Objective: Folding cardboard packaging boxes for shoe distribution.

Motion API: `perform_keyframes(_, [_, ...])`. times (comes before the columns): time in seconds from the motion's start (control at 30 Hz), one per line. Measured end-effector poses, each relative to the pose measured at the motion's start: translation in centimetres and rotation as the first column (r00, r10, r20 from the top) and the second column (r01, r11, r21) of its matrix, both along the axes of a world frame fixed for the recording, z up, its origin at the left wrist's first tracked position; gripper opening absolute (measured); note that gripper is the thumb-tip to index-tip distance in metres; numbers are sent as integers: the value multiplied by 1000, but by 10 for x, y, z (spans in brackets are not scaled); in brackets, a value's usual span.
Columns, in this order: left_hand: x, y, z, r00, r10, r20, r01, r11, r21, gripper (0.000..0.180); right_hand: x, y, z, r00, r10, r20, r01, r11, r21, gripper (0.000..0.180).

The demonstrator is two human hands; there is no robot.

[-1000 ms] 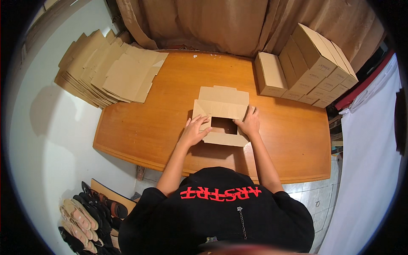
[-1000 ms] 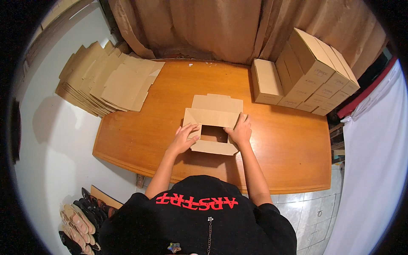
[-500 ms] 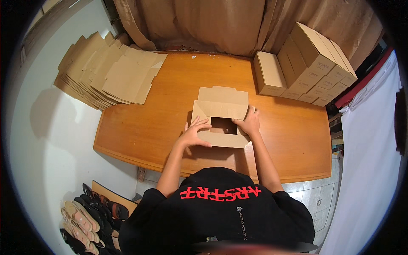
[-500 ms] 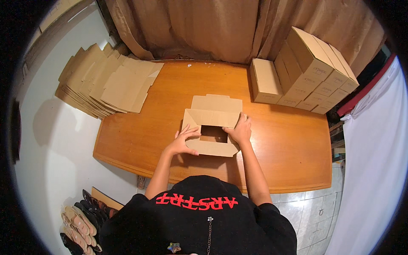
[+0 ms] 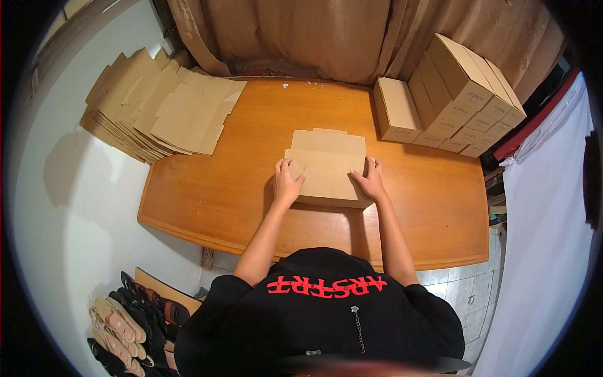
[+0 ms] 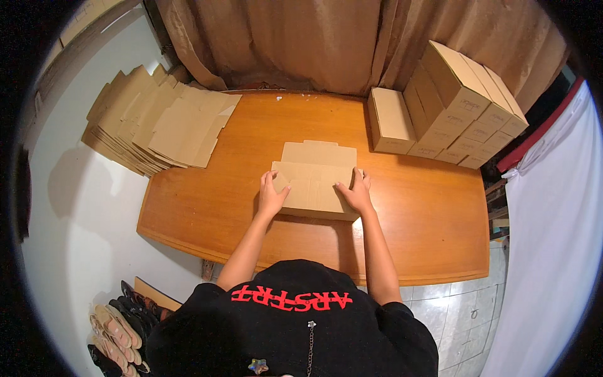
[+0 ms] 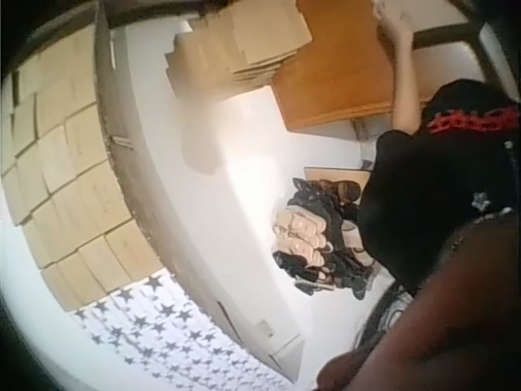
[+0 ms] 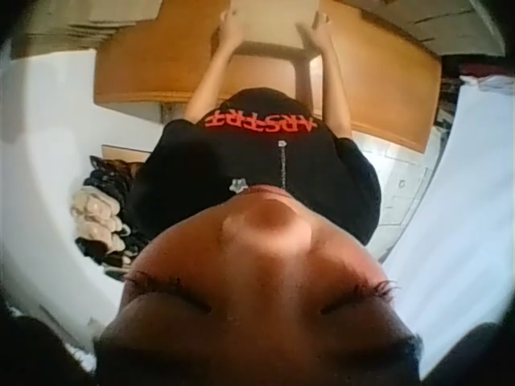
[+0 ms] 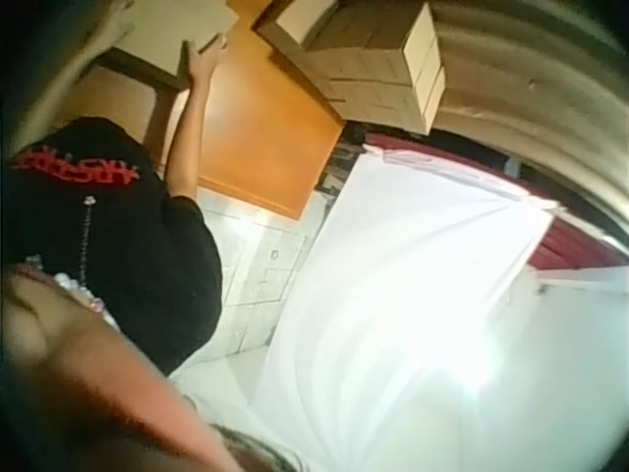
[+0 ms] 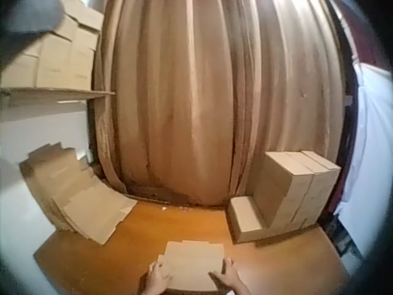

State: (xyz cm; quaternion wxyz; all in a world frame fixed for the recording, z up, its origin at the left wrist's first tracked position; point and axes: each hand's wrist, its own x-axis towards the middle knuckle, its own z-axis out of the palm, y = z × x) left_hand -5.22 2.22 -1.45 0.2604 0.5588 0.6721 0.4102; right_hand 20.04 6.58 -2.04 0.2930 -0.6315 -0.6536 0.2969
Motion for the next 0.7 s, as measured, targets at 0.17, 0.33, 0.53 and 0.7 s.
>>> perform_keyframes(0.17, [12, 3, -1, 962, 108, -250, -135, 986, -94, 66, -13, -10, 10, 969, -125, 214, 109, 990, 86, 86])
perform_keyframes(0.33, [15, 2, 8, 958, 125, -257, -173, 970, -172, 71, -20, -15, 16, 938, -152, 311, 131, 987, 90, 88])
perform_keyframes(0.53, [6, -3, 11, 977, 127, -173, -168, 954, -247, 73, -21, -19, 20, 915, -173, 364, 141, 983, 114, 83])
perform_keyframes(0.7, [-30, -11, -35, 955, 101, 280, 40, 889, -456, 70, -15, -12, 12, 946, -205, 249, 200, 979, 46, 77])
